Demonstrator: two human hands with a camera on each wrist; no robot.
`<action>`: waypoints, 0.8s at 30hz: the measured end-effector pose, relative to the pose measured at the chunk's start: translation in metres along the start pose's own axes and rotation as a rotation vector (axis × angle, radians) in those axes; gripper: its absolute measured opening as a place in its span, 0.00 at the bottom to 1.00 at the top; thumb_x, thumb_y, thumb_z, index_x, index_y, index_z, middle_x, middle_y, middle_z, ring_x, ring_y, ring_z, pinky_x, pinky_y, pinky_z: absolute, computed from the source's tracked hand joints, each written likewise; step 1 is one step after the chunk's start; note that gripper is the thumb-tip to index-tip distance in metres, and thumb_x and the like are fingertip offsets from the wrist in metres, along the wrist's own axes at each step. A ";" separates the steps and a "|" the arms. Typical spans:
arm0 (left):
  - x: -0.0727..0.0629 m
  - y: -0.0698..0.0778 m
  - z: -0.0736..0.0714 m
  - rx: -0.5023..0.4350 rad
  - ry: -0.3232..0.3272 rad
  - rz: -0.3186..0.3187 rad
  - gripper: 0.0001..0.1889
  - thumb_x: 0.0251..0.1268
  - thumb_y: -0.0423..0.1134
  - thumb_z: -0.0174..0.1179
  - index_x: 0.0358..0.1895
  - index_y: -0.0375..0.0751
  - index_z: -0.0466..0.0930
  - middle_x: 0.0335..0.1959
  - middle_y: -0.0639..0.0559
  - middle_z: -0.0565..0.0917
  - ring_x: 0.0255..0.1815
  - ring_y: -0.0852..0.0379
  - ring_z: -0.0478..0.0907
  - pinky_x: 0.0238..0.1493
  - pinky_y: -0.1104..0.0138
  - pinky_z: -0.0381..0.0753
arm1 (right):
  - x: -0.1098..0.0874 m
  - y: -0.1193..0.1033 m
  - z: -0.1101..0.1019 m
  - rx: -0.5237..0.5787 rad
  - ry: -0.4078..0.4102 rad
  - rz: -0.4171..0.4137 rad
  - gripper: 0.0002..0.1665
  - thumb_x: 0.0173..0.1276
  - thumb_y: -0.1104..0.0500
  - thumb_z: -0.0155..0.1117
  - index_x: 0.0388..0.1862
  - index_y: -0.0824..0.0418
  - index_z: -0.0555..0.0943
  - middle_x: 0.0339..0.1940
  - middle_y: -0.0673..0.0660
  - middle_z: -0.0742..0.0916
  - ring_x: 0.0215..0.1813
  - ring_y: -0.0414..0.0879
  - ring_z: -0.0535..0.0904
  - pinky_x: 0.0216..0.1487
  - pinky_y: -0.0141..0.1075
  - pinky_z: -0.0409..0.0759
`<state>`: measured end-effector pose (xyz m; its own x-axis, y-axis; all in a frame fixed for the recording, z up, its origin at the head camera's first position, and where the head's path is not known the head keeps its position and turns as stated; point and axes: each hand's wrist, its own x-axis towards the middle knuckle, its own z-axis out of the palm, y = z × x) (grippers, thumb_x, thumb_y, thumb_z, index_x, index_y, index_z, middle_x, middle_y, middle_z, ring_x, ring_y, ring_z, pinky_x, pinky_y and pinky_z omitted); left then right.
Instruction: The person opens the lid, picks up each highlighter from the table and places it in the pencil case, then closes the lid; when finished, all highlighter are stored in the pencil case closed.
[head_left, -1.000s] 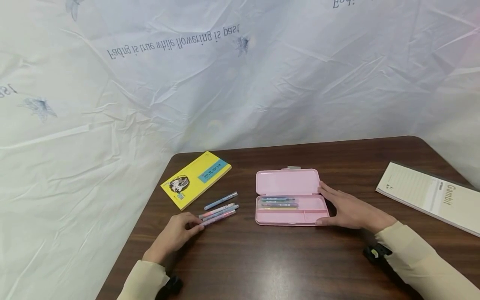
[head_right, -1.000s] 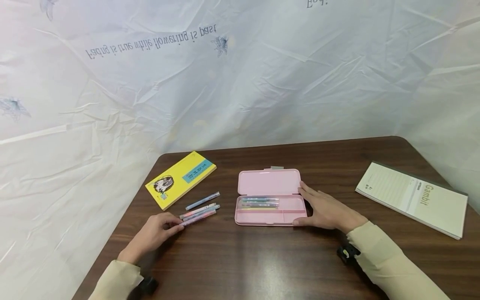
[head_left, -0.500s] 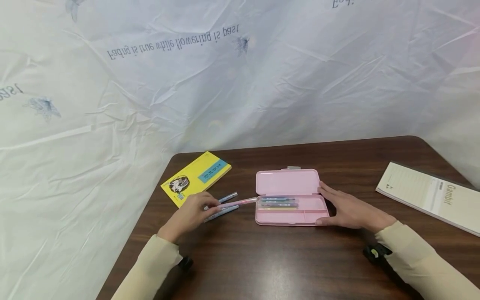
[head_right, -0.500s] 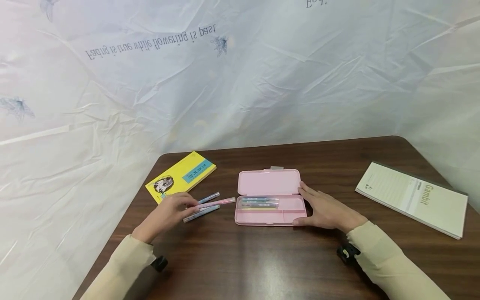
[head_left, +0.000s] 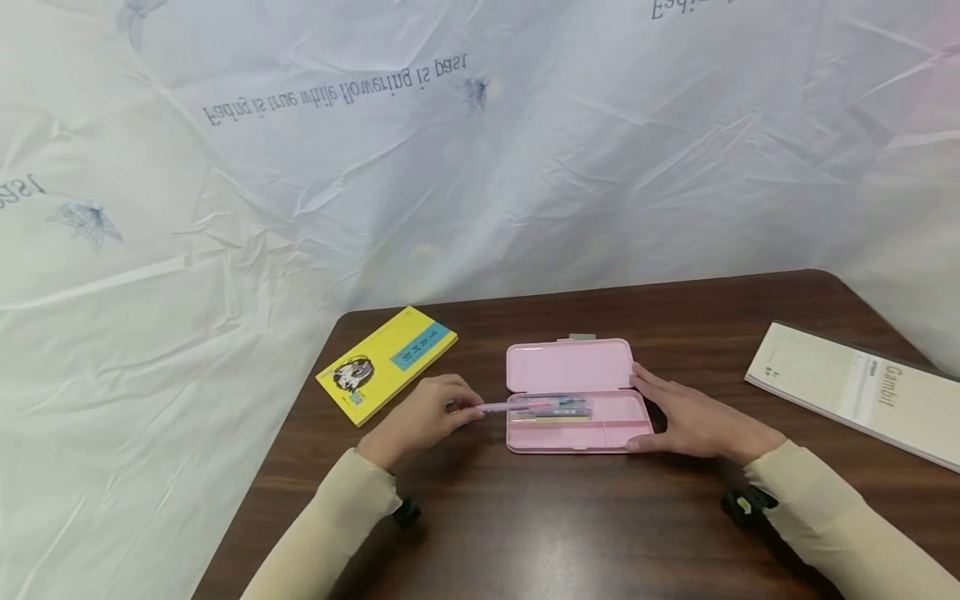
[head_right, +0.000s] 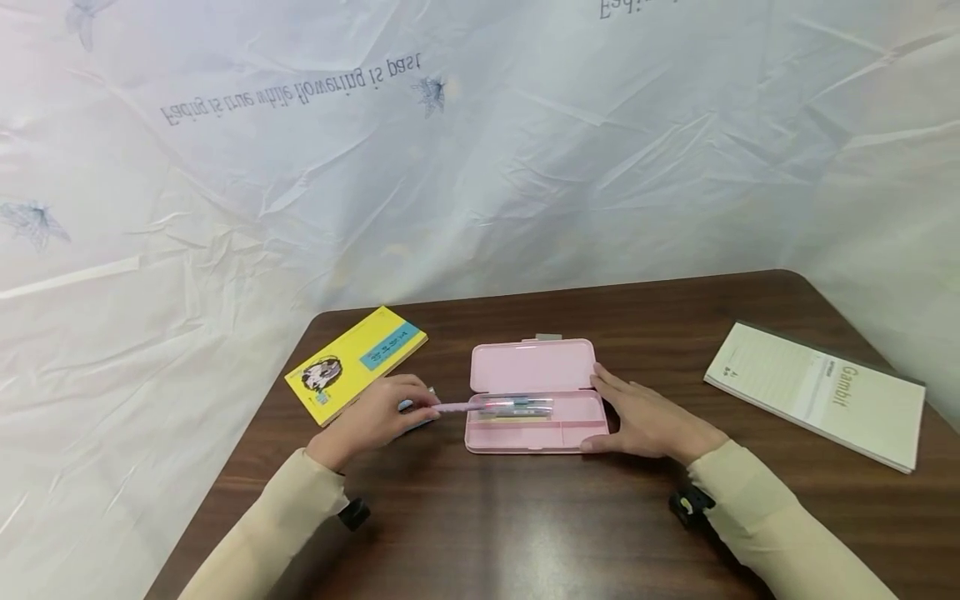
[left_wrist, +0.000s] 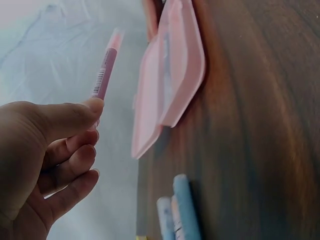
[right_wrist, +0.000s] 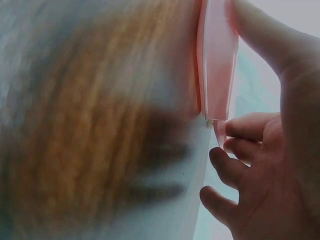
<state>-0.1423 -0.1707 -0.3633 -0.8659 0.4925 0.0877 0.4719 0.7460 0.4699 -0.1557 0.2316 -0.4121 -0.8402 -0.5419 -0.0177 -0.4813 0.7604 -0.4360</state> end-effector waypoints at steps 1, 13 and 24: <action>0.002 0.000 0.002 -0.005 -0.016 -0.003 0.08 0.64 0.44 0.69 0.43 0.48 0.89 0.36 0.63 0.81 0.37 0.63 0.76 0.45 0.64 0.83 | 0.000 0.000 0.000 0.000 -0.002 0.002 0.66 0.57 0.25 0.66 0.78 0.68 0.57 0.80 0.66 0.60 0.73 0.71 0.63 0.65 0.63 0.67; 0.014 -0.001 0.027 0.005 -0.119 0.014 0.09 0.67 0.45 0.66 0.45 0.49 0.89 0.39 0.61 0.83 0.39 0.65 0.77 0.47 0.71 0.81 | 0.002 -0.001 0.000 -0.001 -0.011 0.002 0.67 0.57 0.25 0.65 0.78 0.68 0.57 0.80 0.66 0.59 0.74 0.69 0.62 0.66 0.62 0.67; 0.025 0.004 0.037 0.025 -0.177 0.016 0.12 0.67 0.47 0.66 0.49 0.52 0.89 0.43 0.60 0.85 0.44 0.65 0.78 0.53 0.69 0.80 | 0.001 -0.001 0.000 -0.001 -0.028 0.044 0.68 0.55 0.22 0.64 0.79 0.67 0.57 0.80 0.66 0.58 0.73 0.72 0.62 0.65 0.65 0.65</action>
<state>-0.1561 -0.1391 -0.3920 -0.8168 0.5736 -0.0619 0.4909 0.7474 0.4476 -0.1564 0.2303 -0.4114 -0.8532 -0.5179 -0.0621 -0.4445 0.7842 -0.4330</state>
